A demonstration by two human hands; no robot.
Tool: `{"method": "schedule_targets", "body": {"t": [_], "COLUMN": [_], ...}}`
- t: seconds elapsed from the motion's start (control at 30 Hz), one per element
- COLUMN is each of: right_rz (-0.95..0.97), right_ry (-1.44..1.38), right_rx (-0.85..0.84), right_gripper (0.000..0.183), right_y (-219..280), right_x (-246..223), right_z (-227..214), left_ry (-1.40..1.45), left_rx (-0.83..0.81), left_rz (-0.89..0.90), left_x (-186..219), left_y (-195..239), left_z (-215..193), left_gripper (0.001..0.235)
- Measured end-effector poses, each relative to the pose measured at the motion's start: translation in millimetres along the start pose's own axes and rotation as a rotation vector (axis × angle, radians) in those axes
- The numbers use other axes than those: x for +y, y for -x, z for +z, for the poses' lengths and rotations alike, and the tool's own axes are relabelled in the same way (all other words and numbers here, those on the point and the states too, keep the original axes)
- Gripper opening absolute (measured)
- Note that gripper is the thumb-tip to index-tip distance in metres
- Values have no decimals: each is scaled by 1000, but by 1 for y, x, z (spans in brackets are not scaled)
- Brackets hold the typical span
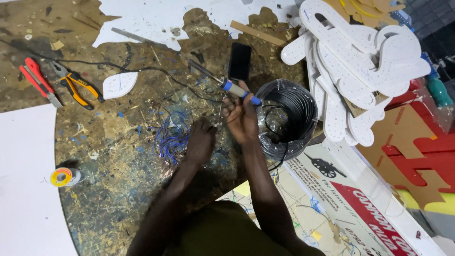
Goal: Stripping electrical wires and soldering them together on a workbench in a sign shop.
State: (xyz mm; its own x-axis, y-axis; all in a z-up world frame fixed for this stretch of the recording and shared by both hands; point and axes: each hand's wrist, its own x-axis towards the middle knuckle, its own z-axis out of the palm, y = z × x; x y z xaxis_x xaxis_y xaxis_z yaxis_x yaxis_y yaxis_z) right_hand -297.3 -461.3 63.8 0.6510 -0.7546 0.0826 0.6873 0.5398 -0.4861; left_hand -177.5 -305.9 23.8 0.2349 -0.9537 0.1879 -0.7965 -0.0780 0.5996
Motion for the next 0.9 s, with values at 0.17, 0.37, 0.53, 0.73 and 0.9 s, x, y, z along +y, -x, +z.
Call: {"method": "schedule_targets", "body": {"t": [0.17, 0.37, 0.53, 0.73, 0.9], "right_rz": [26, 63, 58, 34, 26], "right_ry": [11, 22, 51, 96, 75], "right_rx": [8, 79, 66, 59, 87], "right_gripper": [64, 60, 64, 70, 72], "right_y": [0, 14, 26, 36, 49], "right_x": [15, 40, 50, 59, 66], "right_z": [10, 5, -9, -7, -12], "left_ry": [-2, -331, -365, -187, -63], "left_rx": [114, 161, 212, 154, -21], "left_rz": [77, -29, -137, 174, 159], "left_x": [-47, -98, -58, 3, -43], "left_y": [21, 59, 71, 46, 48], "left_z": [-16, -39, -77, -46, 13], "left_gripper": [26, 48, 34, 52, 50]}}
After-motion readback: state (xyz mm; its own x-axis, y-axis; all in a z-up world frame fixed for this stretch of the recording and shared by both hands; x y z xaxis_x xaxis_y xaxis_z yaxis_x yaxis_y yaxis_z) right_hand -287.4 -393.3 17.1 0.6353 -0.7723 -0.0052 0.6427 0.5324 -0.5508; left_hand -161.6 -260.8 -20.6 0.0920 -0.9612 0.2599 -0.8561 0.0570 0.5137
